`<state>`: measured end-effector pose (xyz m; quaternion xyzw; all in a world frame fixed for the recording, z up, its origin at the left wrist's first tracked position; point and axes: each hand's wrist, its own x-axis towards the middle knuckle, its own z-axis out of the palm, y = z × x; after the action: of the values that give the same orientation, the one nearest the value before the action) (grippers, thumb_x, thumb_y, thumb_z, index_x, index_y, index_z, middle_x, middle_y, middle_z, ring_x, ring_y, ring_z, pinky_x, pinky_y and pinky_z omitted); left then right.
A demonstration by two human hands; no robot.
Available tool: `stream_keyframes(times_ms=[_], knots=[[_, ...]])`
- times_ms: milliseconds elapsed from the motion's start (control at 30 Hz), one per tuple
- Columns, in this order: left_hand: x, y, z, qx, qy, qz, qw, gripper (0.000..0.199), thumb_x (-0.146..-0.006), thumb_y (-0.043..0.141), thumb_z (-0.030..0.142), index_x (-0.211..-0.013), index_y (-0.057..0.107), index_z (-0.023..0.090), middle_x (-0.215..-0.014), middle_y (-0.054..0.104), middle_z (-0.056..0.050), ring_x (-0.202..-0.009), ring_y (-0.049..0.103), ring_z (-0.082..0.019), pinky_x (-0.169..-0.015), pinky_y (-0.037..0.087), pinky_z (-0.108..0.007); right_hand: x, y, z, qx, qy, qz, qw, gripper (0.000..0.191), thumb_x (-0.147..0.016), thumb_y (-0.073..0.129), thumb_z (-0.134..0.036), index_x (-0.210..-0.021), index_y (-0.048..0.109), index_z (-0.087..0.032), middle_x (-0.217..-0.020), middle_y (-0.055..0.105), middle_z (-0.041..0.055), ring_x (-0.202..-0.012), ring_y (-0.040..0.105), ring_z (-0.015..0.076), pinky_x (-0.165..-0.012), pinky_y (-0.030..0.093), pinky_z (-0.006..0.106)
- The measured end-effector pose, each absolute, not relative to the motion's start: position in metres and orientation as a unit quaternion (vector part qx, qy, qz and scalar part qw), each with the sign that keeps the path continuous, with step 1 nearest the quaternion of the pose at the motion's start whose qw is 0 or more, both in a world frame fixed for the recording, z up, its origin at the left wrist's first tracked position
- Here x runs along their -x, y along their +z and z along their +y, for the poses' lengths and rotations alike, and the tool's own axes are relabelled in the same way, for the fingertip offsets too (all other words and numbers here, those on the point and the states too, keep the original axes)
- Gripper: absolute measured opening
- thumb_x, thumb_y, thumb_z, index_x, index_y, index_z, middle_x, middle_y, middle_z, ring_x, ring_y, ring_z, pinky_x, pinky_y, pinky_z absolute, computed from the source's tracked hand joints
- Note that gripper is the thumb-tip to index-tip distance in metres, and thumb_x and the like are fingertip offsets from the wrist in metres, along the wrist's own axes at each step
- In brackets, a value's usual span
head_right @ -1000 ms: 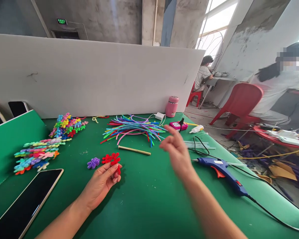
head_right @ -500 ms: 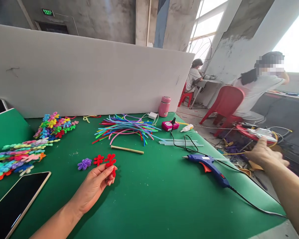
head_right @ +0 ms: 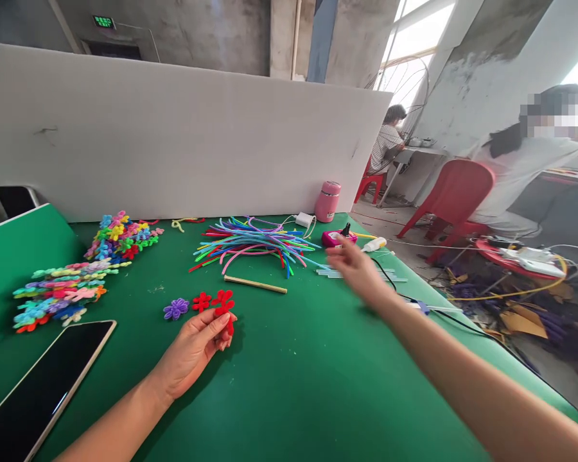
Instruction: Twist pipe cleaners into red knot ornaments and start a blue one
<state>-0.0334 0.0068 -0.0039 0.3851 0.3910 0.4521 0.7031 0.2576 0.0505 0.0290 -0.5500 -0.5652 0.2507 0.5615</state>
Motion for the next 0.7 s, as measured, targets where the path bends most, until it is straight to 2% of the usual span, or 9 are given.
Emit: stream_keyframes(times_ms=[100,200,433,533,700], knots=[[0.034,-0.004,0.007,-0.397,0.448,0.388,0.700,0.015,-0.068,0.064,0.027,-0.070,0.066,0.013,-0.055,0.053,0.001,-0.053,0.044,-0.008,-0.051,0.033,-0.021,-0.178,0.015,0.030,0.465,0.470,-0.583,0.472,0.051,-0.068,0.062,-0.026,-0.114,0.043,-0.020,-0.089,0.061,0.0042,-0.078,0.056,0.0149,-0.071,0.043,0.032],[0.034,-0.004,0.007,-0.417,0.448,0.379,0.694,0.015,-0.069,0.064,0.027,-0.067,0.065,0.012,-0.056,0.053,0.001,-0.053,0.043,-0.008,-0.051,0.032,-0.022,-0.127,0.010,0.016,0.403,0.573,-0.550,0.455,0.053,-0.068,0.063,-0.028,-0.115,0.041,-0.018,-0.089,0.057,0.0036,-0.079,0.055,0.0138,-0.073,0.042,0.031],[0.033,-0.001,0.006,-0.437,0.435,0.385,0.686,0.016,-0.069,0.063,0.028,-0.068,0.063,0.012,-0.058,0.052,0.001,-0.054,0.040,-0.008,-0.051,0.032,-0.022,-0.101,0.002,0.021,0.371,0.594,-0.489,0.520,0.051,-0.066,0.066,-0.032,-0.109,0.044,-0.018,-0.065,0.052,-0.0042,-0.059,0.051,0.0110,-0.060,0.039,0.027],[0.033,0.000,0.005,-0.420,0.447,0.389,0.688,0.016,-0.067,0.065,0.029,-0.072,0.062,0.014,-0.060,0.053,0.001,-0.055,0.042,-0.009,-0.052,0.033,-0.022,-0.104,-0.002,0.020,0.380,0.593,-0.474,0.528,0.047,-0.066,0.066,-0.033,-0.105,0.045,-0.018,-0.063,0.052,-0.0048,-0.058,0.050,0.0104,-0.059,0.037,0.026],[0.033,-0.001,0.006,-0.454,0.449,0.427,0.641,0.014,-0.066,0.064,0.028,-0.067,0.061,0.015,-0.059,0.052,0.001,-0.054,0.043,-0.009,-0.052,0.035,-0.021,-0.109,-0.005,0.016,0.370,0.623,-0.477,0.497,0.047,-0.065,0.067,-0.034,-0.103,0.044,-0.019,-0.062,0.051,-0.0052,-0.058,0.049,0.0108,-0.059,0.036,0.027]])
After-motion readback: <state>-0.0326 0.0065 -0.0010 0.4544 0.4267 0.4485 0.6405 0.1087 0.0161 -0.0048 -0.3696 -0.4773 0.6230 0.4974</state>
